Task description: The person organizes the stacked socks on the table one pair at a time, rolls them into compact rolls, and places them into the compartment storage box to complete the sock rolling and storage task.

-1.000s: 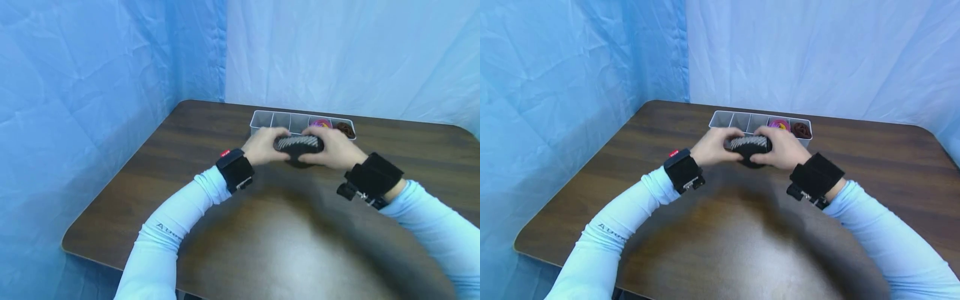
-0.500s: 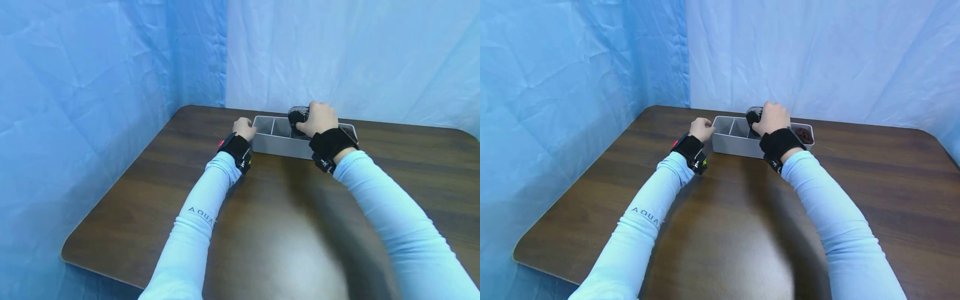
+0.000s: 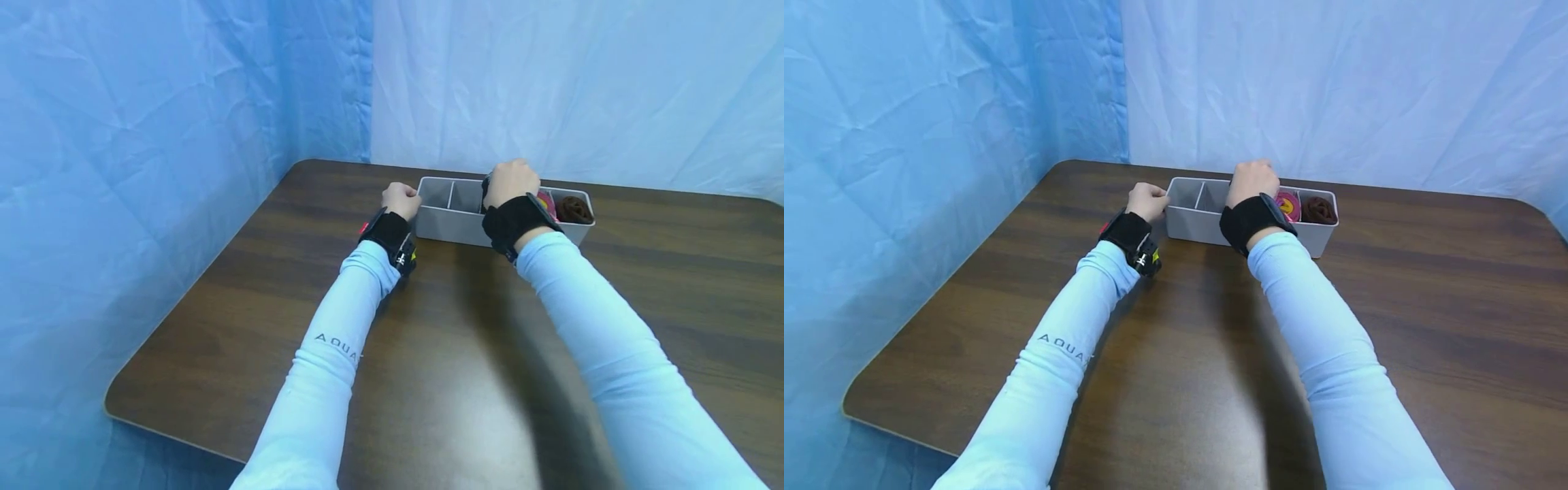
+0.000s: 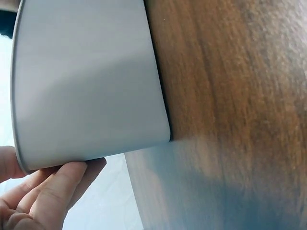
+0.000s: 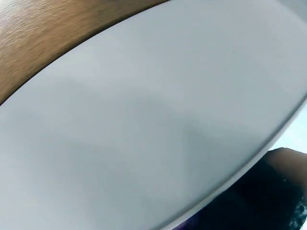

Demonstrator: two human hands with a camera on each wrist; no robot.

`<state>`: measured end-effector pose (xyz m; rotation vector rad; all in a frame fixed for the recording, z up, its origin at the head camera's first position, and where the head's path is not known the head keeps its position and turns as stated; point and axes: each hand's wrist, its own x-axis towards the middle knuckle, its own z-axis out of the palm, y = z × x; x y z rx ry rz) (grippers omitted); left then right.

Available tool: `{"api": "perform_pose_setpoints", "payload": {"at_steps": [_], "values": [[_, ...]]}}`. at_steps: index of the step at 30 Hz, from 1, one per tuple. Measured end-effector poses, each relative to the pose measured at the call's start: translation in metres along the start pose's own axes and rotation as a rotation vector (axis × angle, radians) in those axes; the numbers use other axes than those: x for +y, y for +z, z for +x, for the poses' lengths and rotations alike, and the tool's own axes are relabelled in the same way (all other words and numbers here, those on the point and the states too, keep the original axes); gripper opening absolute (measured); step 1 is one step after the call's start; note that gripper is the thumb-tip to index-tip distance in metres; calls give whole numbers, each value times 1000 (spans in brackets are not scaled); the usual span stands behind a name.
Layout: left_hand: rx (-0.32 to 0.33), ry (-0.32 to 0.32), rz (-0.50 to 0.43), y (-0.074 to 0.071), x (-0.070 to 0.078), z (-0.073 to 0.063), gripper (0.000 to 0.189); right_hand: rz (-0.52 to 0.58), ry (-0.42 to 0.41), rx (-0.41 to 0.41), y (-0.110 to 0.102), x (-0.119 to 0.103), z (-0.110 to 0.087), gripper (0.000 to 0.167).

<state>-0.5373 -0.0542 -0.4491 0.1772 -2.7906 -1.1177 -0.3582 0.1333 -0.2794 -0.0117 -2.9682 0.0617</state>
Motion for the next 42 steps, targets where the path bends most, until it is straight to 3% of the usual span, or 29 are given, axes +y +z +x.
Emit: {"api": "perform_pose_setpoints", "payload": {"at_steps": [2,3,5,7,8,11,14,19,21,23,26,27,28,29,34,36,39,42], "values": [[2,-18,12,-30,35,-50,17,-30,16,-18,0,-3,1,30],[11,0,4,-30,36,-51,15,-45,15,-19,1,-5,1,28],[10,12,-13,-42,48,-69,15,-77,-8,-13,2,-7,1,25],[-17,6,-19,-63,67,-97,16,-104,-48,-7,1,-7,0,24],[-15,20,-44,-68,69,-104,16,-107,-70,-6,0,-7,-1,23],[-67,-26,-52,-97,97,-145,21,-125,-145,-1,-5,-4,-6,20],[-69,-31,-58,-108,107,-163,23,-137,-214,-5,-9,-2,-12,16],[-72,-26,-17,-104,104,-157,22,-132,-274,-24,-12,-1,-15,17],[-49,11,-28,-88,87,-132,19,-122,-285,-39,-11,-1,-13,17],[-97,23,-53,-73,68,-105,19,-112,-300,-54,-10,-1,-11,17],[-102,82,-87,-45,39,-63,17,-90,-333,-53,-8,2,-8,17],[-114,78,-83,-45,39,-62,17,-88,-355,-49,-7,3,-7,16],[-141,73,-83,-51,44,-68,18,-87,-376,-42,-7,5,-6,16],[-128,83,-66,-57,51,-76,18,-85,-401,-33,-6,7,-5,15],[-133,49,-35,-107,101,-148,21,-63,-481,-28,-3,15,-2,12],[-136,24,-47,-119,113,-169,22,-52,-486,-37,-1,17,-2,12],[-144,6,-66,-123,117,-179,22,-47,-476,-57,3,20,-3,12],[-140,-2,-56,-113,108,-168,21,-34,-471,-69,6,20,-3,13]]}}
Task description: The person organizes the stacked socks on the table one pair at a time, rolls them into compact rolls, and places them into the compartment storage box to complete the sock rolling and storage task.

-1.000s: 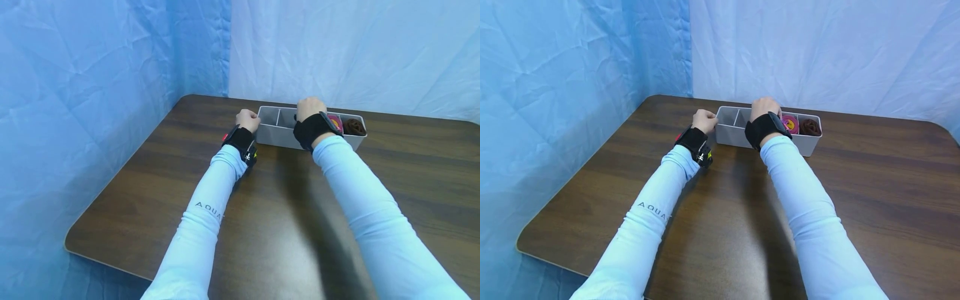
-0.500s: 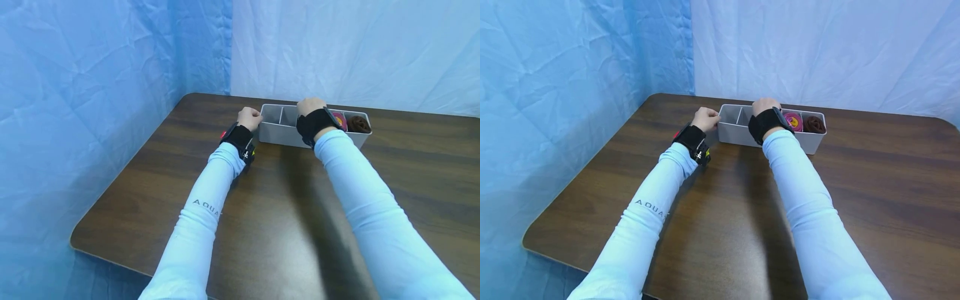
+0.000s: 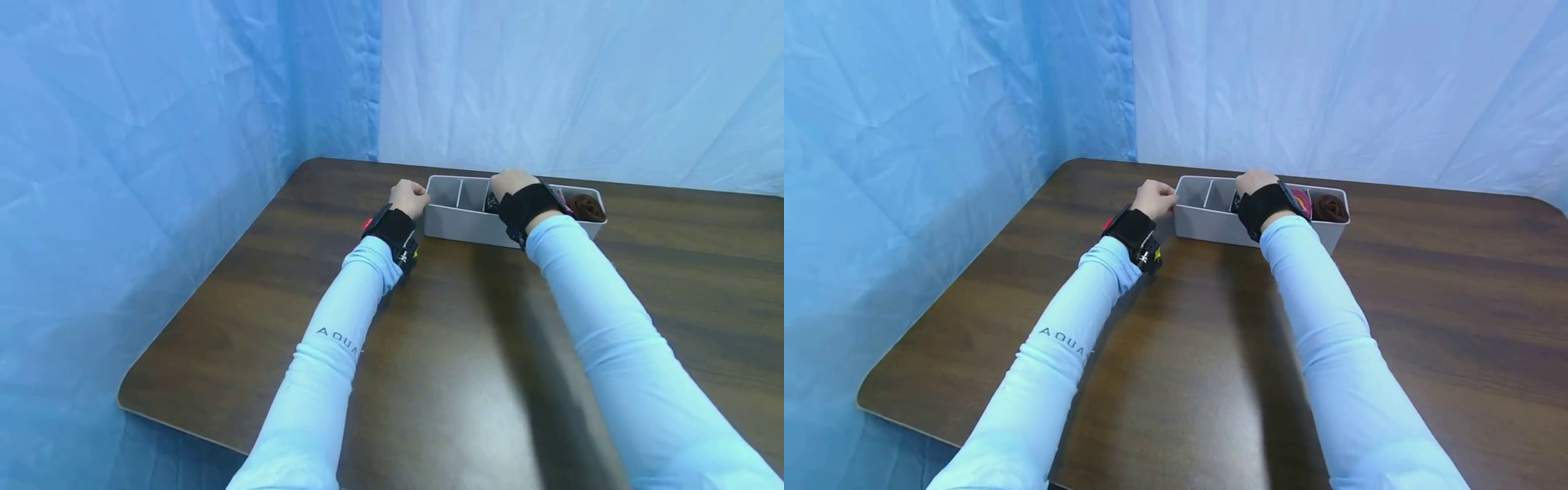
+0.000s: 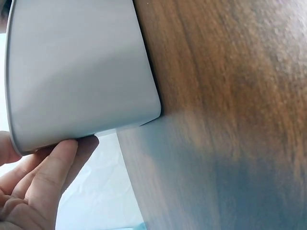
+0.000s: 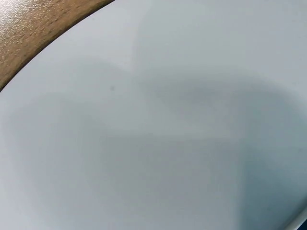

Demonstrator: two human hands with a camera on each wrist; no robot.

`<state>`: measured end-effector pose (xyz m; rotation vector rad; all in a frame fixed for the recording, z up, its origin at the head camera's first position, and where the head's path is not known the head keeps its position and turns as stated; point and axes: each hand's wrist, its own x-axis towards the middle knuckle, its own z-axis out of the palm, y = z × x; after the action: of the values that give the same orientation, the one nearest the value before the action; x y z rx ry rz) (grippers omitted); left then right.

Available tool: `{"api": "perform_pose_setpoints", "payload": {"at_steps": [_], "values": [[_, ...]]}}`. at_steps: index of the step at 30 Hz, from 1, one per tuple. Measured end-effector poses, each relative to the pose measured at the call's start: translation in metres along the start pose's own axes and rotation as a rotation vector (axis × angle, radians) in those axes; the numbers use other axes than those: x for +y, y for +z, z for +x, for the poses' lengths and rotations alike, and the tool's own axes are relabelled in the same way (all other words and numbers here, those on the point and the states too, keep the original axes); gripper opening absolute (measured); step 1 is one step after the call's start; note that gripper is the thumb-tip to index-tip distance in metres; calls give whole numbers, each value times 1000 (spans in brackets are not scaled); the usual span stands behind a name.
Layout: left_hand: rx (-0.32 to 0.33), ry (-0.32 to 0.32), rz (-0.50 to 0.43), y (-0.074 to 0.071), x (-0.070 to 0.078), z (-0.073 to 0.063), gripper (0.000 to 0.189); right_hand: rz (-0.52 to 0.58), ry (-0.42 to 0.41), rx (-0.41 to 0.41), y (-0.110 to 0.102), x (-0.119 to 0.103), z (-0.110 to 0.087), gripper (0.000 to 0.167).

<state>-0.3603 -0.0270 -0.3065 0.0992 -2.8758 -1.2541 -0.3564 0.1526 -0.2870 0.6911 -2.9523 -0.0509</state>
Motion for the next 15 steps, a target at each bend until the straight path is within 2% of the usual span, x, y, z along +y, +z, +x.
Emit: {"api": "perform_pose_setpoints", "payload": {"at_steps": [1,2,6,8,10,13,15], "values": [[0,-5,7,3,-4,5,21,4,2,0,1,0,0,13],[12,12,4,11,-15,22,19,5,1,6,2,0,0,13],[-3,54,-36,35,-47,67,19,11,-9,9,4,2,-2,13],[-4,58,-42,42,-56,78,18,24,-13,-16,4,3,-3,14],[-4,29,-23,35,-44,61,19,56,-11,-74,2,5,-3,15],[-4,-8,21,20,-24,28,21,137,-1,-187,-5,10,1,30],[1,17,36,9,-19,14,23,198,2,-232,-9,16,4,43]]}}
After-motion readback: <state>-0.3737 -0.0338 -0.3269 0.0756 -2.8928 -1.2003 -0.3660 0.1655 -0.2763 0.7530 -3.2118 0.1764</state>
